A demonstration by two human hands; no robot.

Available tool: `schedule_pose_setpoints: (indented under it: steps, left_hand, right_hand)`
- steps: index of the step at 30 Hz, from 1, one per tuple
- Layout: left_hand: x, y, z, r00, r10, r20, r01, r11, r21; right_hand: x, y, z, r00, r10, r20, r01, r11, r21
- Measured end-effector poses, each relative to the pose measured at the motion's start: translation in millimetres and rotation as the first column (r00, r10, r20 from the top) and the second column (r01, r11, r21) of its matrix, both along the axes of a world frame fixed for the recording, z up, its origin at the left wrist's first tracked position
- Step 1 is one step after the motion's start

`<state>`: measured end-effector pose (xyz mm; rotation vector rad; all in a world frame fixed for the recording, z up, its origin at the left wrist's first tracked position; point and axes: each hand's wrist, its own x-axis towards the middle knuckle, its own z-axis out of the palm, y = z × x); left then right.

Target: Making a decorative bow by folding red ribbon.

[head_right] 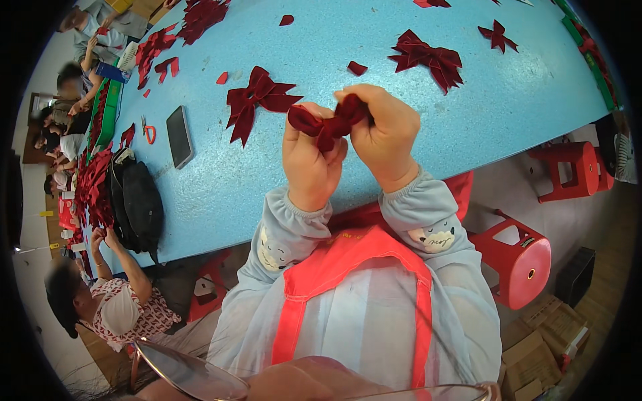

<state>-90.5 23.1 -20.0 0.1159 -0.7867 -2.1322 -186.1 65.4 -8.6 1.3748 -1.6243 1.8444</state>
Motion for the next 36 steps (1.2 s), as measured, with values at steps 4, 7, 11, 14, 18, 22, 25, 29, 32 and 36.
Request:
schedule_pose_setpoints:
  steps: [4,7,11,14,18,22,25,29,32,36]
  left_hand:
    - [-5,-10,-6,0.95,0.25,0.188,-0.208,0.954,-0.215]
    - [-2,-5,0,0.973,0.125,0.195,-0.136,0.99,0.044]
    - [-4,-5,-3,0.985,0.104,0.136,-0.11,0.993,0.04]
    - [-6,-4,-9,0.993,0.049,0.111,-0.045,0.998,-0.031]
    - [-7,3,-12,0.999,0.032,0.044,-0.026,0.993,-0.118]
    - [-5,-2,-5,0.987,0.106,0.118,-0.096,0.992,-0.086]
    - [-3,-8,0,0.953,0.169,0.253,-0.16,0.986,-0.054]
    - [-1,-9,2,0.898,0.206,0.389,-0.207,0.978,-0.041]
    - [0,-5,4,0.924,0.185,0.335,-0.19,0.982,-0.018]
    - [-3,-2,11,0.925,0.151,0.348,-0.164,0.986,0.008]
  right_hand:
    - [-2,3,-8,0.999,-0.001,-0.033,0.007,0.982,0.187]
    - [-5,3,-9,0.979,-0.079,-0.188,0.121,0.966,0.227]
    - [-8,3,-14,0.978,-0.066,-0.198,0.11,0.969,0.222]
    - [-3,3,-16,0.971,0.116,0.211,-0.163,0.962,0.219]
    - [4,4,-11,0.775,0.263,0.575,-0.344,0.938,0.035]
    - [4,7,-6,0.743,0.29,0.603,-0.404,0.913,0.059]
    - [1,13,-7,0.794,0.274,0.543,-0.424,0.89,0.171]
    - [2,15,-8,0.785,0.278,0.553,-0.446,0.874,0.193]
    - [6,13,-9,0.619,0.347,0.704,-0.484,0.875,-0.005]
    - [10,11,-12,0.563,0.388,0.73,-0.407,0.899,-0.164]
